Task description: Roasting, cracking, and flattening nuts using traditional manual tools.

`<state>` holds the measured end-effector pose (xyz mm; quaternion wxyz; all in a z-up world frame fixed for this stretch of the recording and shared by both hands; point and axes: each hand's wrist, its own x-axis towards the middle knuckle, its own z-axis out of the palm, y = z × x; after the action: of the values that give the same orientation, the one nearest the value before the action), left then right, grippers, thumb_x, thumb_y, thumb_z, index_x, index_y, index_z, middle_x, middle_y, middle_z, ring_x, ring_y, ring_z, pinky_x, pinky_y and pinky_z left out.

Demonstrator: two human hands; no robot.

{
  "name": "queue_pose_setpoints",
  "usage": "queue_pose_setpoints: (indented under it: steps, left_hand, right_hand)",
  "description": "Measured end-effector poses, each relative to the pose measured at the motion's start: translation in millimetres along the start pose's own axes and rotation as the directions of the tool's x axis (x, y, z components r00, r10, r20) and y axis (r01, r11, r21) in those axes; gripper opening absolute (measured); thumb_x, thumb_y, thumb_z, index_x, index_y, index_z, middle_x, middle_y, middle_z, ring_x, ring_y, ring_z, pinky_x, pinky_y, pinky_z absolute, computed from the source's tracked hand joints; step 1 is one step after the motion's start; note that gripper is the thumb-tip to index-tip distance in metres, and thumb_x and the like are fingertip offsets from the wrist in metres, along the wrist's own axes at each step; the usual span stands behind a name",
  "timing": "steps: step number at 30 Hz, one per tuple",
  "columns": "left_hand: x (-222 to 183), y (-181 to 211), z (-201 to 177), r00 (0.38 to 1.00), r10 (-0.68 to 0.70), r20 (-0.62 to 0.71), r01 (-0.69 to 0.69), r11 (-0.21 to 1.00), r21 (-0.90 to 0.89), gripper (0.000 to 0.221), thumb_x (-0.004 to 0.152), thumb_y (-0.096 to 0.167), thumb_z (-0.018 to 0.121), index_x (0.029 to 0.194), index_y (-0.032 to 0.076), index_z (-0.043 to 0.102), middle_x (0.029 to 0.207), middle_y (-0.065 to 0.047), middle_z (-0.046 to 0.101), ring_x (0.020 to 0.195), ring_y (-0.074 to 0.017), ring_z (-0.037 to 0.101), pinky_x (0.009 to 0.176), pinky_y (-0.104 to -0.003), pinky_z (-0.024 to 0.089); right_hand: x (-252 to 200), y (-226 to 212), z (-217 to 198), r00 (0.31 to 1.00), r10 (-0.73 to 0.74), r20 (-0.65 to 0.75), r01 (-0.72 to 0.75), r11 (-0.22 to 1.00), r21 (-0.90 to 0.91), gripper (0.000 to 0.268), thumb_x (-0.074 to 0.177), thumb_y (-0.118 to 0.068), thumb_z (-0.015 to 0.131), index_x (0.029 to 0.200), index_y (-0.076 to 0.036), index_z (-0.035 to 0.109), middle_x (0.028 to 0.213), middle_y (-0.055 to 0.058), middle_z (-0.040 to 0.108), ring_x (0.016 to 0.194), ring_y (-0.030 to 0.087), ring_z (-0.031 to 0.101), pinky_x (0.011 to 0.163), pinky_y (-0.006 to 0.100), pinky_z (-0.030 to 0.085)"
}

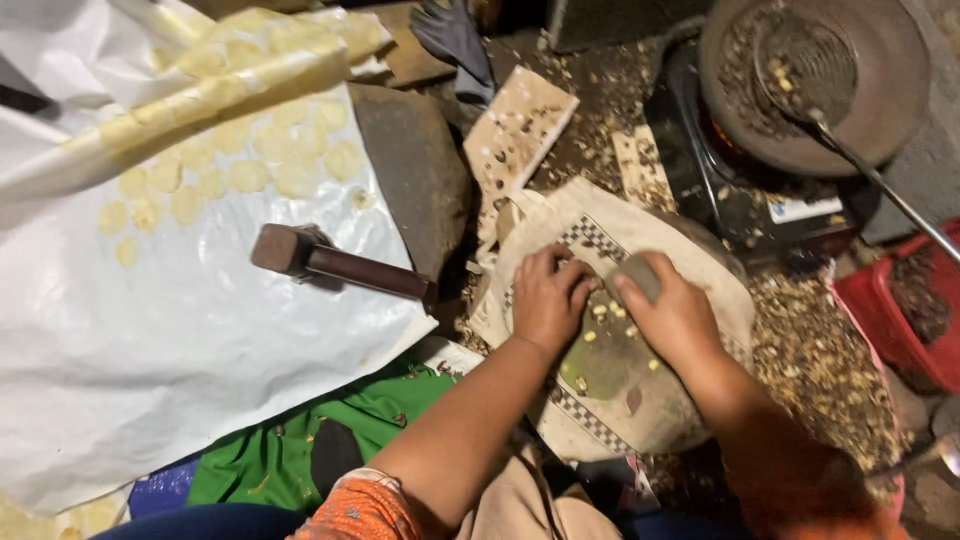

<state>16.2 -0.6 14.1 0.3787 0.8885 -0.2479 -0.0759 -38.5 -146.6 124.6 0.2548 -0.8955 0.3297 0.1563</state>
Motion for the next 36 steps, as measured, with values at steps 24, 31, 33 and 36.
queue_pose_setpoints:
  steps: [24,31,33,36]
  left_hand:
    - [-7,-10,1,0.994,0.053,-0.093,-0.065,0.989,-0.132,0.011,0.099,0.023,0.065,0.109,0.017,0.067,0.116,-0.010,0.061,0.114,-0.0350,0.062,0.099,-0.047,0.051]
    - [-15,-9,-3,0.997,0.071,-0.023,-0.072,0.996,-0.043,0.031,0.098,0.032,0.065,0.128,0.025,0.061,0.125,-0.008,0.057,0.119,-0.0347,0.058,0.102,-0.048,0.049]
    - [0,-5,-2,0.994,0.111,0.005,-0.111,0.994,-0.005,0.038,0.097,0.035,0.066,0.134,0.029,0.058,0.130,-0.008,0.055,0.122,-0.0349,0.057,0.104,-0.049,0.047]
    - [-1,-4,-2,0.975,0.166,0.147,-0.176,0.983,0.058,0.046,0.098,0.037,0.064,0.141,0.044,0.052,0.139,-0.003,0.052,0.132,-0.0315,0.053,0.110,-0.047,0.045]
  right_hand:
    - [45,9,-5,0.975,-0.120,0.185,0.169,0.946,-0.278,0.045,0.092,-0.053,0.060,0.135,-0.041,0.054,0.125,0.012,0.073,0.120,0.040,0.066,0.100,0.056,0.053]
    - [46,36,13,0.990,-0.081,0.118,0.085,0.996,-0.025,0.048,0.091,-0.055,0.064,0.136,-0.040,0.057,0.127,0.019,0.070,0.124,0.042,0.061,0.104,0.054,0.050]
    - [58,52,14,0.997,-0.070,0.041,0.066,0.994,0.087,0.050,0.090,-0.056,0.066,0.136,-0.040,0.057,0.127,0.017,0.069,0.125,0.040,0.061,0.103,0.053,0.049]
    - [25,44,9,0.999,0.026,-0.029,-0.021,0.988,0.156,0.049,0.092,-0.052,0.068,0.138,-0.039,0.059,0.128,0.021,0.067,0.125,0.042,0.059,0.105,0.053,0.049]
